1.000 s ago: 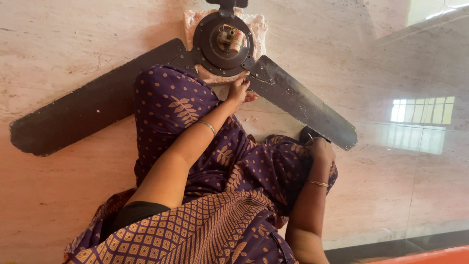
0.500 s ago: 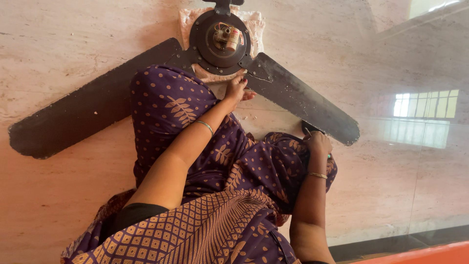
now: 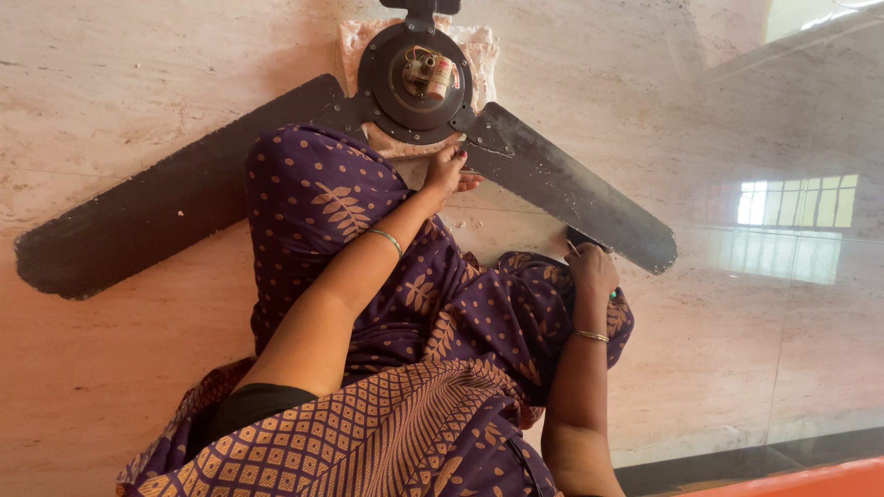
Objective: The person sits on the floor and attaches fan blades to the motor housing. They align each blade, insert screws, and tighten them with a screwdriver. The person handles the fan blades and the central motor housing throughout the clip.
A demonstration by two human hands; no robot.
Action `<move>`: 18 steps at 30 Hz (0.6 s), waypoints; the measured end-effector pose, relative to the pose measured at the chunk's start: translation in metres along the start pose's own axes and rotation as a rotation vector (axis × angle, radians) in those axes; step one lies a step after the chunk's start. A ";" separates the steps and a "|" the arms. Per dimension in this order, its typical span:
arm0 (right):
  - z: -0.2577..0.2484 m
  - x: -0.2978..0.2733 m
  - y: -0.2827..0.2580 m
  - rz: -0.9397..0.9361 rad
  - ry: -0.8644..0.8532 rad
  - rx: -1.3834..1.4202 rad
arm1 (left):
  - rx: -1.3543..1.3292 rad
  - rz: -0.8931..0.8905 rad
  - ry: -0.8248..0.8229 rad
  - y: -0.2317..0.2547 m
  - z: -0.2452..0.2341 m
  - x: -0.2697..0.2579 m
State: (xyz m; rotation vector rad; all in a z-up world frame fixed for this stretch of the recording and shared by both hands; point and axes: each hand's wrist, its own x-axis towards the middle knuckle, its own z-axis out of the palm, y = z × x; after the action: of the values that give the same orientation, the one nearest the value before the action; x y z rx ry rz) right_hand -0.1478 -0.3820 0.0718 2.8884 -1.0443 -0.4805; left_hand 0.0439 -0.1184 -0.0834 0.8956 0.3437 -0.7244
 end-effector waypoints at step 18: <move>-0.003 -0.005 -0.010 -0.042 0.014 0.043 | 0.013 0.012 -0.019 -0.004 -0.001 0.004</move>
State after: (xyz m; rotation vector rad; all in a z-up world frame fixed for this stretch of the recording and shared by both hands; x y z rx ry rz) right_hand -0.1441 -0.3712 0.0743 2.9520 -1.0068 -0.4451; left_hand 0.0437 -0.1208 -0.0884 0.9018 0.3169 -0.7246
